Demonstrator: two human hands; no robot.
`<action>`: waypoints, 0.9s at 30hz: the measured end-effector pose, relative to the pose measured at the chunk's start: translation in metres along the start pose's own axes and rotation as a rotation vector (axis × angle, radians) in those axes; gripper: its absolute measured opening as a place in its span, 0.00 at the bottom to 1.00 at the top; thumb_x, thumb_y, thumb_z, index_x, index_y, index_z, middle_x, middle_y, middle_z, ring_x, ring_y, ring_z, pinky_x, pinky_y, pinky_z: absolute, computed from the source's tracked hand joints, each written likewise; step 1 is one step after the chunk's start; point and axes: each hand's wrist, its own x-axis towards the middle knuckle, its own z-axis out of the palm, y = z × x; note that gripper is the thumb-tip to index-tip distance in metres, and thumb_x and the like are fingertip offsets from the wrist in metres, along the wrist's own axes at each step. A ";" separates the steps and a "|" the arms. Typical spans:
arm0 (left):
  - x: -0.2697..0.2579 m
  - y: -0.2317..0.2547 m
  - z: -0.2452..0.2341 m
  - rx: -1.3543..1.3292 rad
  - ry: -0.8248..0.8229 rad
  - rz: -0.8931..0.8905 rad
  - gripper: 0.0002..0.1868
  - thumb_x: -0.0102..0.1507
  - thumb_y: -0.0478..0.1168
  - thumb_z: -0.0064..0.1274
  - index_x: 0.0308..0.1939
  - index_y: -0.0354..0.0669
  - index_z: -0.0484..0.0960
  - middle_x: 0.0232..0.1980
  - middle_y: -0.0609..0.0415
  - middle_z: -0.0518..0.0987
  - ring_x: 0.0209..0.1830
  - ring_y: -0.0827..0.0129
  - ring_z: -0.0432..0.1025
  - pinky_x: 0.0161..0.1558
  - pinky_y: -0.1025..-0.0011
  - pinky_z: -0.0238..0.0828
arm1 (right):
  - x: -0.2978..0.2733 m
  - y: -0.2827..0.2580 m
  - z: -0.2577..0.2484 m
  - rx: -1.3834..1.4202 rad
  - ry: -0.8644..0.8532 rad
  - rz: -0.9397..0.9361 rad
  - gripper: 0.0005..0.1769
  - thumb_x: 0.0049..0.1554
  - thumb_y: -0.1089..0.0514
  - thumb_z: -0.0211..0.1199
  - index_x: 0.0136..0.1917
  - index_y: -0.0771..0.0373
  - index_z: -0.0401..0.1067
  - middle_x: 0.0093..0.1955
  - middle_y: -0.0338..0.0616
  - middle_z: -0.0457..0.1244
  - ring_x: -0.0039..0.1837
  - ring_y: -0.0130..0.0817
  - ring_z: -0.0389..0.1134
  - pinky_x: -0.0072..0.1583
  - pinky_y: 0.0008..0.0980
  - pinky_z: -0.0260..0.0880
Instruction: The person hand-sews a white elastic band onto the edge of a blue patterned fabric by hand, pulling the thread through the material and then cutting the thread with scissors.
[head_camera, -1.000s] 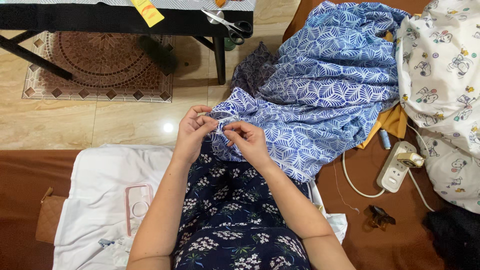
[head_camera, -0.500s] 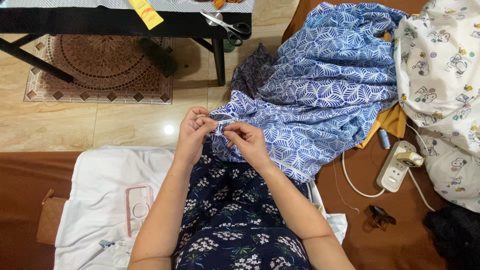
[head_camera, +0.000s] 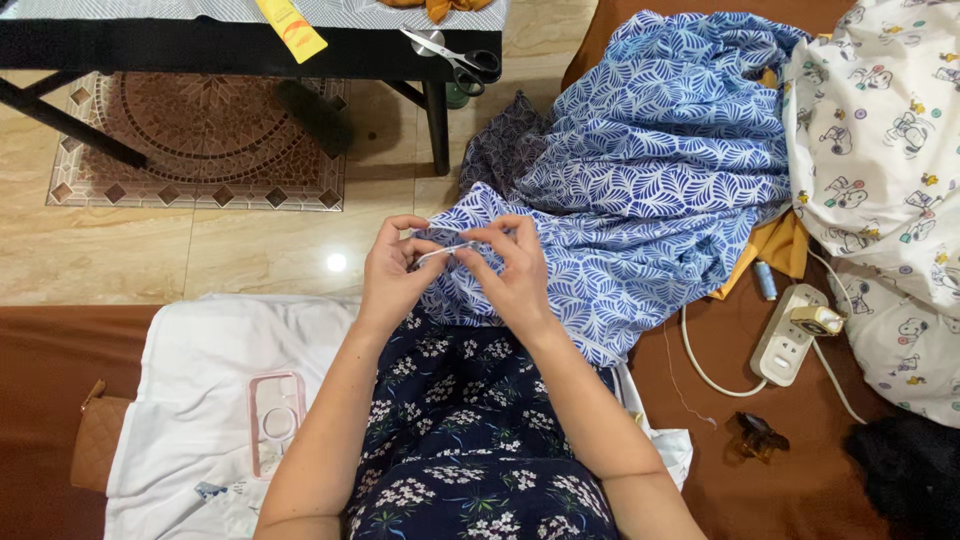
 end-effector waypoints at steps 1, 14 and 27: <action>-0.001 0.003 0.001 0.030 0.005 -0.009 0.23 0.63 0.26 0.57 0.60 0.37 0.67 0.39 0.53 0.83 0.37 0.79 0.74 0.38 0.81 0.69 | 0.003 0.001 -0.001 0.003 -0.007 -0.041 0.11 0.53 0.57 0.75 0.50 0.59 0.81 0.54 0.44 0.61 0.57 0.38 0.63 0.57 0.34 0.65; 0.008 -0.015 -0.011 -0.129 -0.028 -0.101 0.26 0.61 0.25 0.59 0.60 0.37 0.66 0.37 0.53 0.82 0.36 0.77 0.75 0.38 0.80 0.70 | 0.039 0.065 -0.057 1.147 0.343 0.522 0.03 0.64 0.56 0.63 0.51 0.53 0.70 0.54 0.46 0.70 0.45 0.31 0.69 0.46 0.28 0.70; 0.016 -0.021 -0.014 -0.282 0.013 -0.168 0.27 0.61 0.25 0.58 0.62 0.36 0.65 0.39 0.50 0.83 0.40 0.73 0.77 0.43 0.78 0.72 | 0.003 0.049 -0.040 0.637 -0.278 0.456 0.16 0.59 0.68 0.65 0.60 0.66 0.70 0.43 0.45 0.71 0.45 0.30 0.73 0.48 0.30 0.75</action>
